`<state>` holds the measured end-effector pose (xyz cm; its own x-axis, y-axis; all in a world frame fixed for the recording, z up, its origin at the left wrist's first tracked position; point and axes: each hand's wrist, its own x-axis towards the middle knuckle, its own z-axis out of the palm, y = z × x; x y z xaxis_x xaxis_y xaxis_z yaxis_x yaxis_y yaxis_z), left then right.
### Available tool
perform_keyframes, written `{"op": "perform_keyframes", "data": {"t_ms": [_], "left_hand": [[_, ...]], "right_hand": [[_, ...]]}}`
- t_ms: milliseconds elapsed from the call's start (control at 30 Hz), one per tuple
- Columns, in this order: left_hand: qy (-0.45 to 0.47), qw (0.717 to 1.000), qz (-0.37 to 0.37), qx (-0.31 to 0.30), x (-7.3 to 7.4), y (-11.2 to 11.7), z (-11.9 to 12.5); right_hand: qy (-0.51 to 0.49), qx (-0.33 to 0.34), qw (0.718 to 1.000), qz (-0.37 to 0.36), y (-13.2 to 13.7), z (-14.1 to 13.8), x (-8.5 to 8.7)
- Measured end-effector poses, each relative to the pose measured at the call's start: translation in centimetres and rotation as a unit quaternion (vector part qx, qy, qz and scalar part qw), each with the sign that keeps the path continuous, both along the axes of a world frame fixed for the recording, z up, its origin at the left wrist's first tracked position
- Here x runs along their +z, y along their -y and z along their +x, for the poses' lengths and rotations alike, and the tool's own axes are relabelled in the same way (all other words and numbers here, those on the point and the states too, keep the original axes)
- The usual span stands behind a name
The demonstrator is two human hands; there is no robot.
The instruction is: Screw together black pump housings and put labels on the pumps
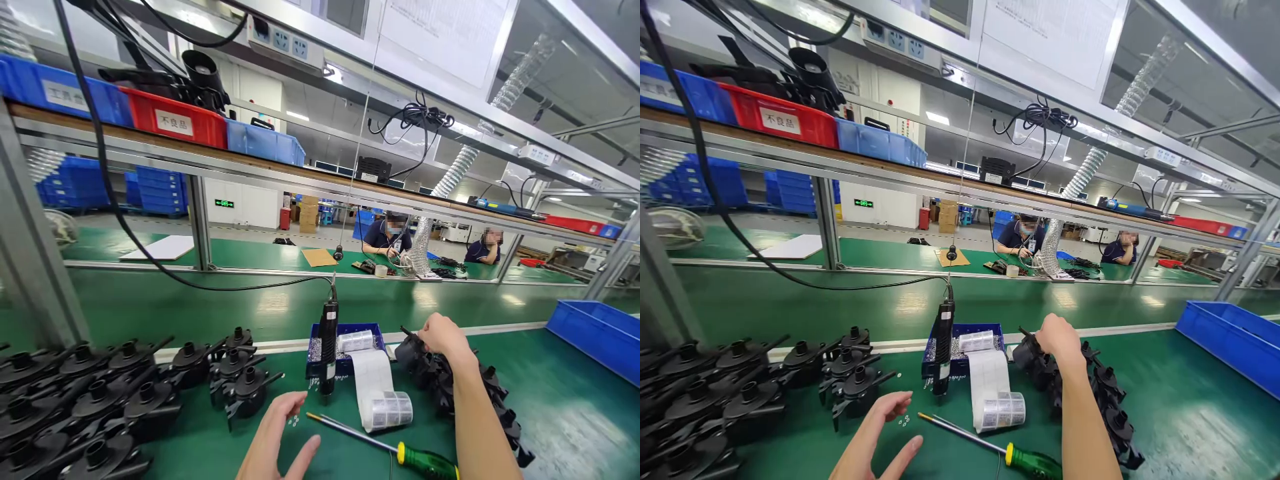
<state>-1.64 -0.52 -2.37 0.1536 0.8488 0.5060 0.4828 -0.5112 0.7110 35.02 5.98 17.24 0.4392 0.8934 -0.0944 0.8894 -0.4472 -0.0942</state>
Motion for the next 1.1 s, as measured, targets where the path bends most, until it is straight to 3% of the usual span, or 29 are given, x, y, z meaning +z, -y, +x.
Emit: {"op": "perform_keyframes", "data": {"t_ms": [200,300,400,533,700,933,1100], "left_hand": [[-0.110,0.981,0.156,0.032,2.0,-1.7,-1.9],[-0.131,0.960,0.233,0.082,3.4,-2.9,-3.1],[-0.168,0.942,0.250,0.146,3.9,-4.2,-4.6],[-0.223,0.933,0.203,0.194,2.3,-5.5,-6.4],[-0.248,0.947,0.092,0.183,0.6,-6.4,-7.6],[-0.118,0.979,-0.087,0.139,1.9,-6.5,-7.2],[-0.082,0.979,-0.121,0.140,3.4,-6.4,-6.7]], "right_hand": [[-0.002,0.026,0.999,0.035,-0.3,-1.4,-0.3],[-0.030,0.055,0.998,0.028,-0.8,-2.1,-0.8],[-0.045,0.053,0.998,0.004,-1.2,-1.6,-1.2],[-0.035,0.013,0.999,-0.034,-1.2,0.3,-1.4],[0.004,-0.026,0.999,-0.044,-1.3,2.1,-1.6],[-0.008,0.005,0.996,-0.084,-2.5,2.3,-3.5],[0.005,0.042,0.998,-0.054,-2.7,1.3,-3.2]]}}
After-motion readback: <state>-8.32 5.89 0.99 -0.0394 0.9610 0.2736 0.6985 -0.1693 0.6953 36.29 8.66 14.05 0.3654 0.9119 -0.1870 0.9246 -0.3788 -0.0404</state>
